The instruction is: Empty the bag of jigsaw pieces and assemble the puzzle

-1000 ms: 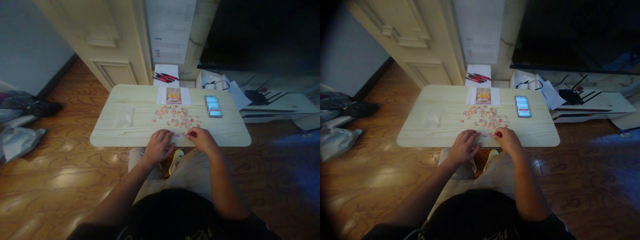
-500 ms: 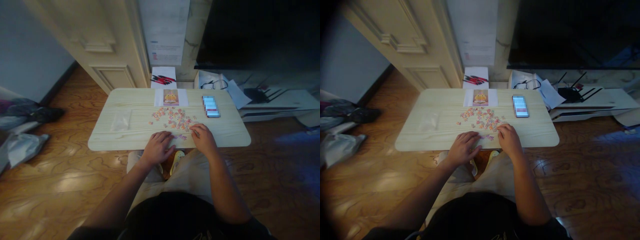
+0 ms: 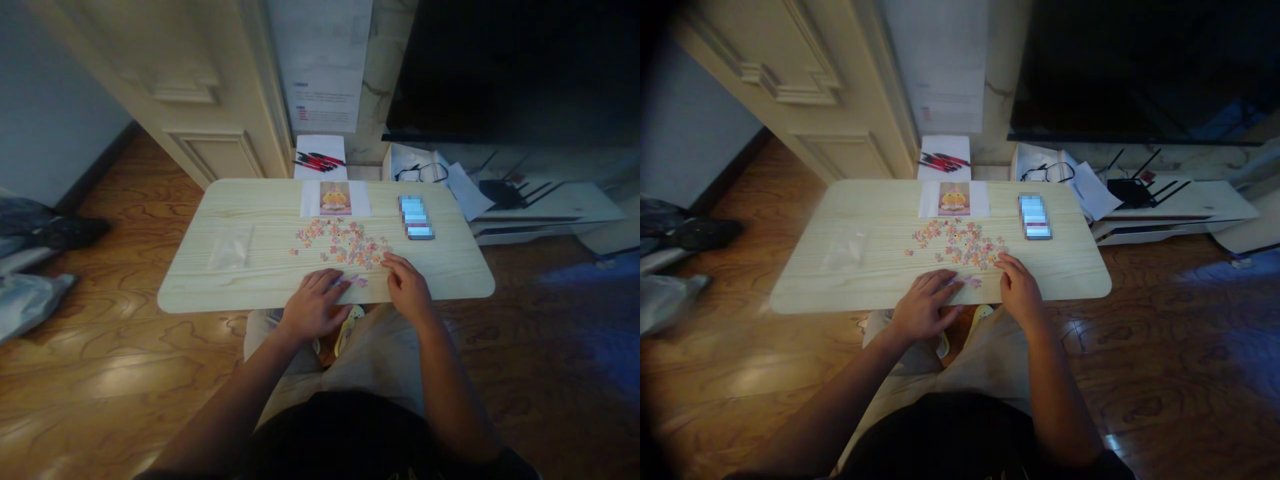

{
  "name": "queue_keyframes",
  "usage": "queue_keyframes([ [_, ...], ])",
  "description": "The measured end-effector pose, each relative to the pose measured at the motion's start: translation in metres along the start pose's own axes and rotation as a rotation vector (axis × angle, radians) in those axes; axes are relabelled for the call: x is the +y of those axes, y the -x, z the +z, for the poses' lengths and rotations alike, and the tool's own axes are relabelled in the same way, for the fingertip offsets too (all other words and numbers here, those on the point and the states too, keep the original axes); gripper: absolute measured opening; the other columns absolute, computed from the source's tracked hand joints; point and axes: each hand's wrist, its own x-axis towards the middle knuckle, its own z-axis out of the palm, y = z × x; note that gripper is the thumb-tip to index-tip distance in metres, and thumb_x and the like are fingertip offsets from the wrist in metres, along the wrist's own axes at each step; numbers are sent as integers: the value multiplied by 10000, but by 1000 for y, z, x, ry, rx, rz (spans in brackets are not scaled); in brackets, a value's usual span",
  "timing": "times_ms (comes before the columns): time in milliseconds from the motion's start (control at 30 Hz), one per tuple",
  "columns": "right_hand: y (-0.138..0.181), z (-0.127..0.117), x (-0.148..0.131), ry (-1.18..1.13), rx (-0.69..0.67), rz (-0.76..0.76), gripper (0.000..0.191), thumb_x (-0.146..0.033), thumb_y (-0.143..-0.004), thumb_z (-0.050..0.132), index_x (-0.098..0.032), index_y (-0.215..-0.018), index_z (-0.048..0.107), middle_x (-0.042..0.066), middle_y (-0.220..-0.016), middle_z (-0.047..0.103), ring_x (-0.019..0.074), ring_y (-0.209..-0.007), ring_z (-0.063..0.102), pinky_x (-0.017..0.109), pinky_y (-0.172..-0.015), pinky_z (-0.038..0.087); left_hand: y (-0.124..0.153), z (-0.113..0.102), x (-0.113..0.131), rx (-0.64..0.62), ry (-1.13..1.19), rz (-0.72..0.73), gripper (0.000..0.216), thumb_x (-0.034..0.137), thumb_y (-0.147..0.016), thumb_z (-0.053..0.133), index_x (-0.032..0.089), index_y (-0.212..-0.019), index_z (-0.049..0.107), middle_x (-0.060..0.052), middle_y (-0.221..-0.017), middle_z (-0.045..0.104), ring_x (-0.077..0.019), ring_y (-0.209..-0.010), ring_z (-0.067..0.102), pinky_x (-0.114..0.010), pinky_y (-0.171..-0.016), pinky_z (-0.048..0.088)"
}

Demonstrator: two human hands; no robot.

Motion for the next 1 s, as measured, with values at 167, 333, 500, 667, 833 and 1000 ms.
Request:
queue_keyframes([
  [167,1,-4,5,81,15,25,358,-184,-974,501,-222,-1271,696,109,-1425,626,257,-1338,584,479,-1183,462,-3,0,-1,29,5,-35,513,470,-959,620,236,-1415,607,-120,-1532,539,-329,-1444,474,-530,-1189,435],
  [333,-8,14,-4,259,-158,-24,487,-392,-981,624,-235,-1441,606,117,-1591,493,397,-1505,383,661,-1217,332,-8,2,4,0,-55,-87,547,513,-967,607,239,-1440,581,-117,-1625,446,-347,-1509,408,-567,-1242,369],
  [500,-14,22,-10,176,-131,-48,397,-308,-1049,470,-254,-1410,627,103,-1539,553,325,-1465,457,624,-1215,355,-5,3,4,0,-61,-86,571,536,-967,598,234,-1451,570,-119,-1621,454,-339,-1508,415,-563,-1255,355],
  [667,-13,13,8,165,45,-22,380,-238,-1028,455,-221,-1316,701,131,-1429,613,285,-1353,540,527,-1189,441,-3,2,3,2,-58,-78,586,530,-965,596,210,-1455,569,-125,-1616,459,-336,-1509,409,-538,-1263,351],
  [833,-10,7,15,302,-47,-40,409,-265,-1025,480,-285,-1384,674,83,-1555,524,336,-1433,442,618,-1210,376,-5,3,6,1,-67,-96,626,546,-954,609,219,-1484,540,-127,-1627,445,-357,-1522,388,-574,-1263,330],
  [1000,-12,3,15,329,-28,16,371,-277,-1018,483,-285,-1296,728,95,-1512,558,340,-1407,454,628,-1202,364,-5,4,6,22,-55,-103,617,540,-949,619,233,-1478,540,-123,-1610,471,-363,-1513,401,-601,-1253,330],
])
